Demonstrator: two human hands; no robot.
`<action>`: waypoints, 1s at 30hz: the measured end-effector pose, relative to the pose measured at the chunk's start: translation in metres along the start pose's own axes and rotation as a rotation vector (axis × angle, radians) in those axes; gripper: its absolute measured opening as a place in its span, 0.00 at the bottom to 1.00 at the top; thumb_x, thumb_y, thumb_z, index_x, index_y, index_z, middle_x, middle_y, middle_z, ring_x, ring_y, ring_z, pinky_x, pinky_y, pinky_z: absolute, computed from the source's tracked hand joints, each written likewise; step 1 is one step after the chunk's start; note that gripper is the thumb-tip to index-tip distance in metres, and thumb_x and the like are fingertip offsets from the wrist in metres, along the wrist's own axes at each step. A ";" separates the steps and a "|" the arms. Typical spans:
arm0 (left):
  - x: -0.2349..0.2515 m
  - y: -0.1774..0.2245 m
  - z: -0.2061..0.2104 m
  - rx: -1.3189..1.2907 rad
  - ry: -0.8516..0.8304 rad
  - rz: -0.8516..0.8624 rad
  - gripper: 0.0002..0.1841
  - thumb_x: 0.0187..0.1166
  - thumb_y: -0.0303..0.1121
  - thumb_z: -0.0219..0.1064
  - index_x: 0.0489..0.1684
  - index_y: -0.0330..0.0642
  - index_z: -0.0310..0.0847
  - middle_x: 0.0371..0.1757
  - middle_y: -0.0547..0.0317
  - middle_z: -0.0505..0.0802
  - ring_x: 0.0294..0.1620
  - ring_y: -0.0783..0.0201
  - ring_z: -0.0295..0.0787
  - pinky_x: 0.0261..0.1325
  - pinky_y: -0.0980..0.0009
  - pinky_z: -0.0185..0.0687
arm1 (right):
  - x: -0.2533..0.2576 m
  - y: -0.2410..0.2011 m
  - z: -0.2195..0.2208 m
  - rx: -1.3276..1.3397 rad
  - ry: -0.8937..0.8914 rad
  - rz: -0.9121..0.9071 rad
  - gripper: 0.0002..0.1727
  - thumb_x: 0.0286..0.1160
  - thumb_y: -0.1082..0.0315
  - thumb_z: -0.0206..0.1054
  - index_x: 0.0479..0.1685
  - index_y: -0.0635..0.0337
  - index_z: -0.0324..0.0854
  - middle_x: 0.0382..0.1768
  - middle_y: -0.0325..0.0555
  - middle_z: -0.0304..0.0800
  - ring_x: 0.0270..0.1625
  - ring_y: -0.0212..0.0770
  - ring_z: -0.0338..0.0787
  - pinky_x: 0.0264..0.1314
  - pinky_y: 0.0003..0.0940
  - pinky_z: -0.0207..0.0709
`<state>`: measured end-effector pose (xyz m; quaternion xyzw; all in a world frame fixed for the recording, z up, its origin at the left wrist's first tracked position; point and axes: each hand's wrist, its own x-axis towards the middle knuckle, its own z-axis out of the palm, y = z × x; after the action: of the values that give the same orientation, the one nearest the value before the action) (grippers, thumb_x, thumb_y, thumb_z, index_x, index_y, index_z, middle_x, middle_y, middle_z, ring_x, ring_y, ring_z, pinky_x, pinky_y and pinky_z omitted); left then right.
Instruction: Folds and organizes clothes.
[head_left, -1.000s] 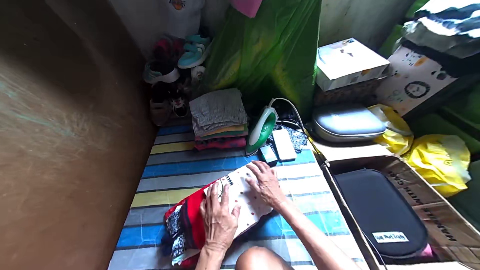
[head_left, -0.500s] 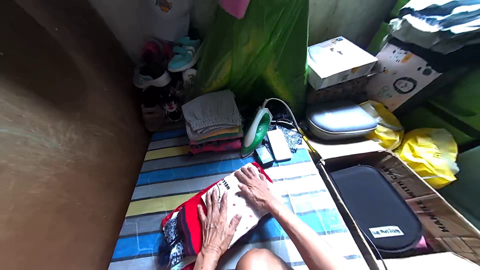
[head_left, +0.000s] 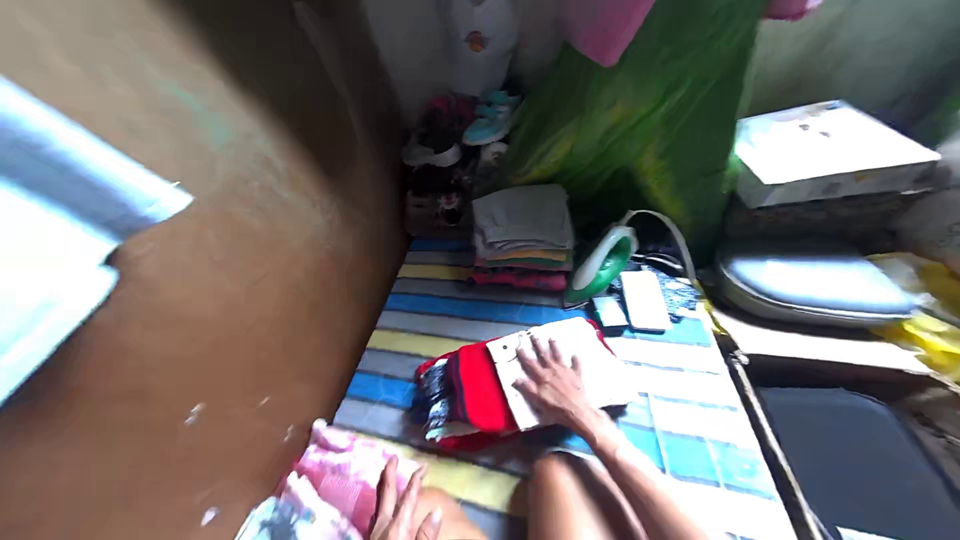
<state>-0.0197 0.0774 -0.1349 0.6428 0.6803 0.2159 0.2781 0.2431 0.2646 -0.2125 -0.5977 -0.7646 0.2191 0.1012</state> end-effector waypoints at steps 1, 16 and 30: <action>-0.016 -0.004 -0.012 -0.009 0.041 -0.045 0.27 0.83 0.33 0.62 0.77 0.23 0.73 0.87 0.14 0.56 0.88 0.21 0.52 0.89 0.39 0.52 | -0.005 -0.004 -0.002 0.007 0.040 -0.005 0.36 0.85 0.40 0.55 0.90 0.42 0.66 0.92 0.57 0.56 0.94 0.69 0.47 0.83 0.84 0.34; -0.175 -0.115 -0.069 0.049 0.593 -0.591 0.19 0.78 0.25 0.67 0.64 0.24 0.83 0.74 0.24 0.80 0.78 0.30 0.73 0.80 0.40 0.66 | -0.085 -0.051 0.021 -0.014 0.040 -0.227 0.18 0.74 0.64 0.74 0.59 0.63 0.90 0.80 0.70 0.73 0.86 0.77 0.63 0.72 0.86 0.52; -0.223 -0.139 -0.065 -0.128 0.340 -1.068 0.23 0.75 0.40 0.76 0.51 0.22 0.86 0.49 0.26 0.91 0.58 0.33 0.86 0.68 0.37 0.73 | -0.086 -0.045 0.021 0.030 0.045 -0.179 0.14 0.75 0.68 0.72 0.55 0.67 0.90 0.77 0.70 0.76 0.85 0.76 0.65 0.72 0.84 0.54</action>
<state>-0.1627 -0.1518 -0.1540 0.1471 0.9320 0.1865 0.2736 0.2186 0.1688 -0.2012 -0.5302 -0.8090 0.2071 0.1468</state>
